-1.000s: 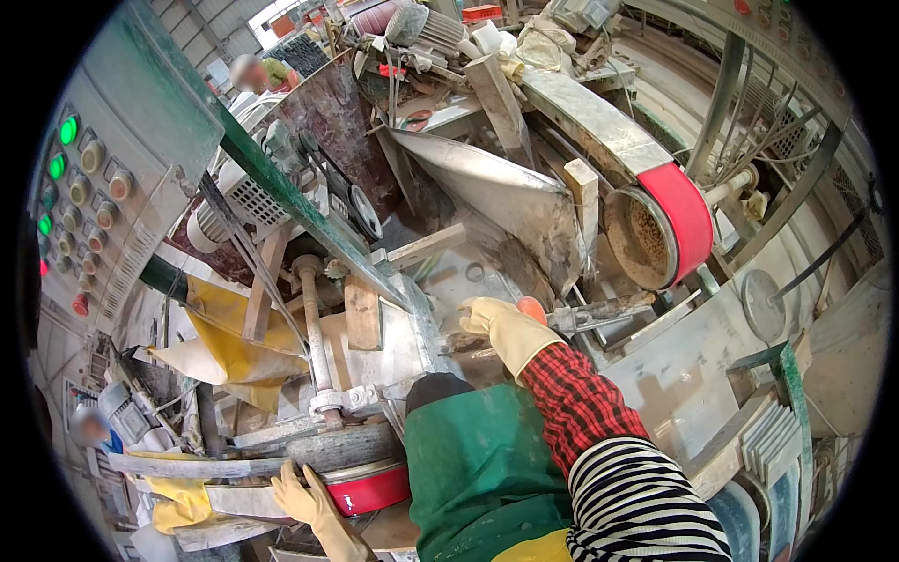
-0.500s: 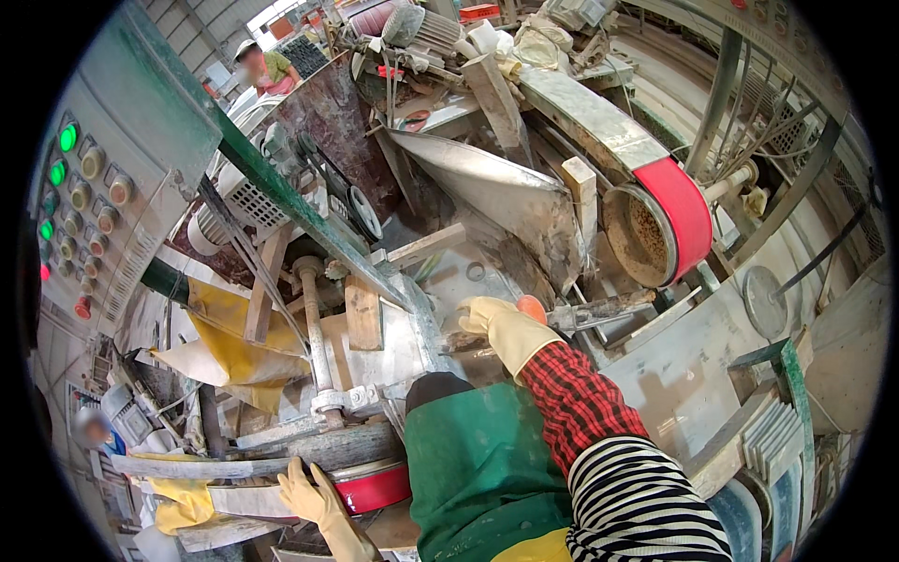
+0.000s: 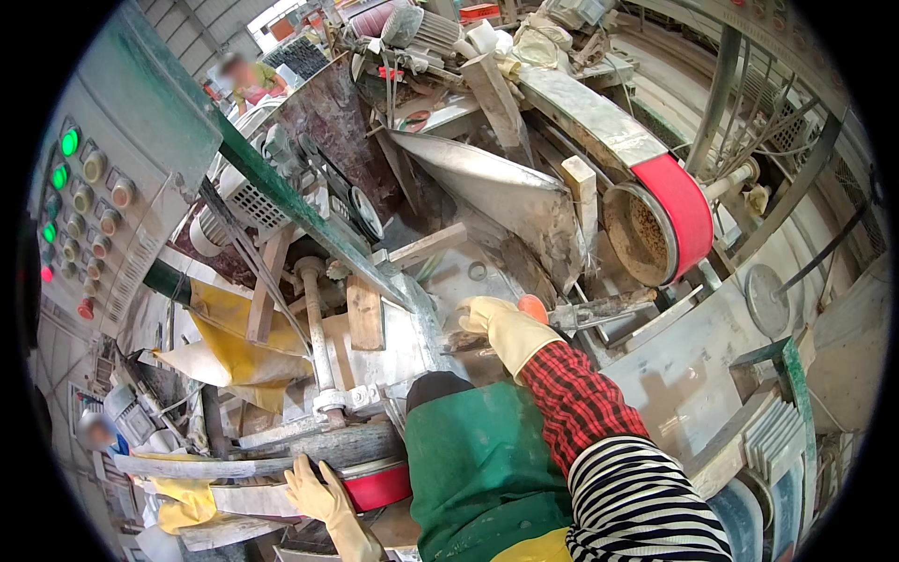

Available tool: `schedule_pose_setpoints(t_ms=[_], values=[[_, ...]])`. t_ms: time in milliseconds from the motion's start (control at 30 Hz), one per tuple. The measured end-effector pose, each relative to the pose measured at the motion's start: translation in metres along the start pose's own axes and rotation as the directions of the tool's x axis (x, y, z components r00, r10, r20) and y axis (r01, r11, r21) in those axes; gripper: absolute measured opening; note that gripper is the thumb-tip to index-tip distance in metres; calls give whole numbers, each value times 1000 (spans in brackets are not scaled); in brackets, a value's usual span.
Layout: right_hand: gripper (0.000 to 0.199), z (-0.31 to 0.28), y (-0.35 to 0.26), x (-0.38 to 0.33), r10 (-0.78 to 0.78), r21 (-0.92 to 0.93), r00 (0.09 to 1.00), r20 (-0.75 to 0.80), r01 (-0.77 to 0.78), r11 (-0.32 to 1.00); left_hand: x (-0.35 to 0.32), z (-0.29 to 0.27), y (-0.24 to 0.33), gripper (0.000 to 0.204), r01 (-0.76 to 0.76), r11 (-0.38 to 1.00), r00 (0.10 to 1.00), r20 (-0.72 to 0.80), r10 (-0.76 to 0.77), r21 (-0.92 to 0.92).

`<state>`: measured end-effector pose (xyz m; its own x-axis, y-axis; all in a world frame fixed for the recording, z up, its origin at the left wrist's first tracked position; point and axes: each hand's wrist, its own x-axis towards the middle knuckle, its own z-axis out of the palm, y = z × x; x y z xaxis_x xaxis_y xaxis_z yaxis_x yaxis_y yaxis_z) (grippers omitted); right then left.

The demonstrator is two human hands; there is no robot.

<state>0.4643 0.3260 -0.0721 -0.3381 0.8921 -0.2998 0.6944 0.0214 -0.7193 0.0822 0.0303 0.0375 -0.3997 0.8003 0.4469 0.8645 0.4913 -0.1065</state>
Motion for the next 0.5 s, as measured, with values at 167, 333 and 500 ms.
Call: schedule_pose_setpoints(t_ms=[167,333,500], values=[[51,0,-2,2,36,-25,999,-2,-36,999,3,-11,11,46,30,999,994,109,-25,-41],[50,-5,-14,-5,27,-20,1000,3,-26,999,-5,-6,9,48,12,999,998,60,-9,-37],[49,-8,-13,-8,48,12,999,23,-48,999,-6,-19,14,49,-7,996,991,133,18,-86]])
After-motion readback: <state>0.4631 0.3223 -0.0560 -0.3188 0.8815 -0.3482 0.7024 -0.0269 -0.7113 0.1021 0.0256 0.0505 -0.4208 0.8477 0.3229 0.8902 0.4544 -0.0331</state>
